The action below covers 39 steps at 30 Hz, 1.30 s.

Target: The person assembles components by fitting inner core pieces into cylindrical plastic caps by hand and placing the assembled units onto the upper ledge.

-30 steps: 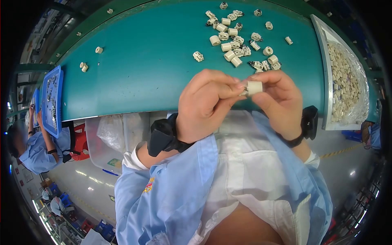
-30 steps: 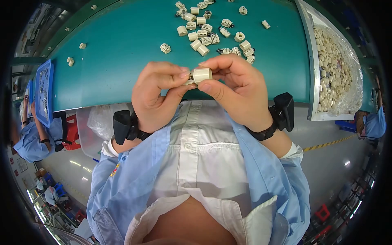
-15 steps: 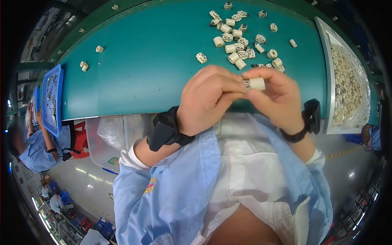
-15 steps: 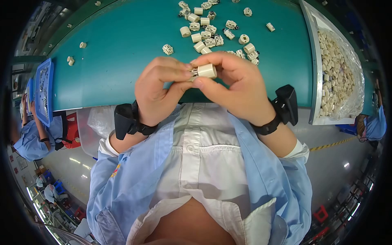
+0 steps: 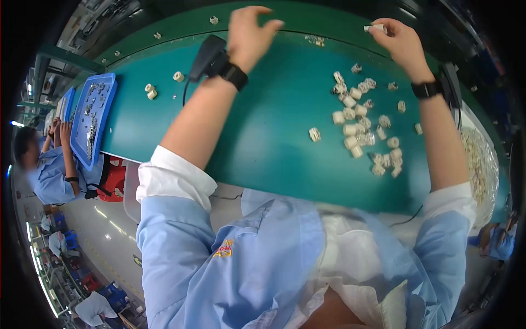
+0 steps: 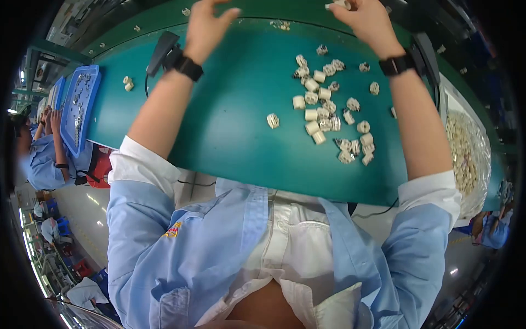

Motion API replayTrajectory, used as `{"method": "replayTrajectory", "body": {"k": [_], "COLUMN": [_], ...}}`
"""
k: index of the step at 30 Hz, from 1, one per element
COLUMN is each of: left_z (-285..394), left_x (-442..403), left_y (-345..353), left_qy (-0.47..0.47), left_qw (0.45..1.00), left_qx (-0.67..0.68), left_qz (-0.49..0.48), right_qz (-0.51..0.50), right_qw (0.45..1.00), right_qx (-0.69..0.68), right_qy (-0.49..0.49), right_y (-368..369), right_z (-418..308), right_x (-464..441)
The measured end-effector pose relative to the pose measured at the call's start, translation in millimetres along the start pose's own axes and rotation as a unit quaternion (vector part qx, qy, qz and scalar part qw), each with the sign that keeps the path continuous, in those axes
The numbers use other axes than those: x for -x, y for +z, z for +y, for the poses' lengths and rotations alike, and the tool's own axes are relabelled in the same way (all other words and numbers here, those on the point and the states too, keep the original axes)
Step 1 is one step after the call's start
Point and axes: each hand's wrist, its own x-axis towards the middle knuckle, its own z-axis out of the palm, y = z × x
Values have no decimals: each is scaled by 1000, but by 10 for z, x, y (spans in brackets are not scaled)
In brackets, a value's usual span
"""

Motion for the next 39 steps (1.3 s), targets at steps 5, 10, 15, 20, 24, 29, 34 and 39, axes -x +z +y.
{"method": "replayTrajectory", "body": {"k": [5, 10, 15, 20, 24, 29, 34, 39], "left_z": [-1088, -1654, -1324, -558, 70, 730, 1134, 1426], "left_x": [-414, -532, -525, -418, -107, 448, 919, 1373], "left_y": [70, 126, 51, -118, -294, -528, -721, -734], "left_qy": [-134, -123, -131, -144, -176, -227, -244, -202], "left_qw": [957, 955, 964, 980, 960, 878, 833, 863], "left_qx": [-252, -249, -191, -30, 143, 355, 399, 347], "left_qz": [48, -105, -130, -135, -166, -227, -297, -308], "right_qz": [-63, -40, -78, 10, -43, -150, 1, 46], "right_qw": [982, 955, 960, 967, 990, 977, 952, 901], "right_qx": [173, 292, 253, 238, 91, 132, 179, 288], "right_qy": [36, 36, 91, 92, 101, 81, 248, 321], "right_y": [62, 337, 401, 137, -587, -1458, -1918, -1891], "right_z": [681, 1342, 1535, 1366, 750, 234, 553, 1013], "right_x": [-876, -1410, -1510, -1348, -757, 783, 2456, 3516]}}
